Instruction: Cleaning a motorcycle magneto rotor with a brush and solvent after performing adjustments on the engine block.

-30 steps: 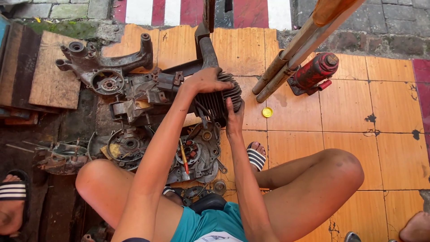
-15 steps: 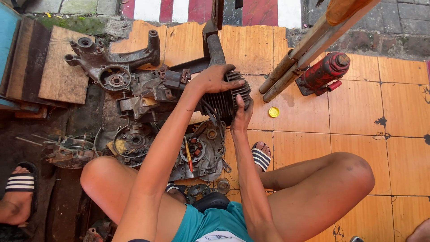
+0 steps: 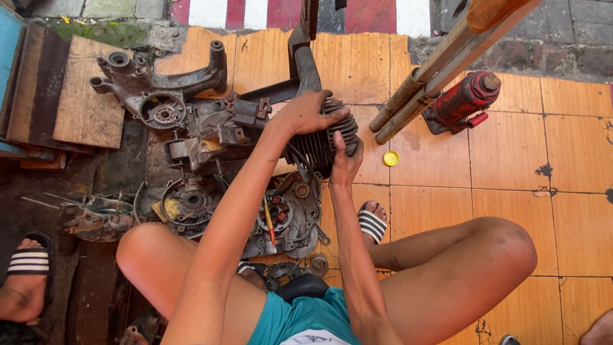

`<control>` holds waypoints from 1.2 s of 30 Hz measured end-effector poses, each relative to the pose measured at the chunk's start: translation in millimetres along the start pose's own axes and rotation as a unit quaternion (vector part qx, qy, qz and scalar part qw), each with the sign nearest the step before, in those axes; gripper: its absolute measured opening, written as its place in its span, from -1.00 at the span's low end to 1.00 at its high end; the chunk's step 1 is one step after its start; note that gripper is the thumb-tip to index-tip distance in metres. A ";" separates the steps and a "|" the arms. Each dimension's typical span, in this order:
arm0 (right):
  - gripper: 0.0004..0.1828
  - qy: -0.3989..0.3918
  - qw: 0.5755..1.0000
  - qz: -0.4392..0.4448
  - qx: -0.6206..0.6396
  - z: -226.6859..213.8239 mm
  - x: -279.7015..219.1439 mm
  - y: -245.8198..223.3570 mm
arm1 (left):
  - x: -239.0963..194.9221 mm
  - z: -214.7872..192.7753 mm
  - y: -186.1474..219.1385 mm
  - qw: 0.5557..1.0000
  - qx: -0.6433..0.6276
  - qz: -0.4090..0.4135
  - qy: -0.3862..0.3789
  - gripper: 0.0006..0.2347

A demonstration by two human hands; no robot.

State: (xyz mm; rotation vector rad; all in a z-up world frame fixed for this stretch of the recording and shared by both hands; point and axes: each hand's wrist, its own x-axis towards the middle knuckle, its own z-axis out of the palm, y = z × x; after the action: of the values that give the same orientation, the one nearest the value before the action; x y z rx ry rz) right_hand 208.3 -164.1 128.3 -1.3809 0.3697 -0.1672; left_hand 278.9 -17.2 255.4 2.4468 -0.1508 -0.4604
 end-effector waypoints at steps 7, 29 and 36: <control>-0.48 0.066 0.992 0.043 0.099 4.4 -7.5 -35.6 | -1.8 2.5 0.0 1.000 0.003 0.021 0.002 -0.22; -0.29 -0.054 0.943 0.061 0.323 -38.3 -12.5 -93.5 | -49.8 -24.5 52.0 0.938 -0.160 0.285 0.114 -0.57; -0.05 -0.077 0.907 0.208 0.359 -43.5 -45.5 -149.7 | -105.8 -11.5 70.7 0.865 -0.381 0.304 0.119 -0.59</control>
State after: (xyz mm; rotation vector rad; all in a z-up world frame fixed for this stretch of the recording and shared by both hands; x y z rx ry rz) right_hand 165.5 -217.6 275.5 -0.5602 0.4075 0.1540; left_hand 184.8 -43.5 337.7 1.5364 -0.5091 0.0757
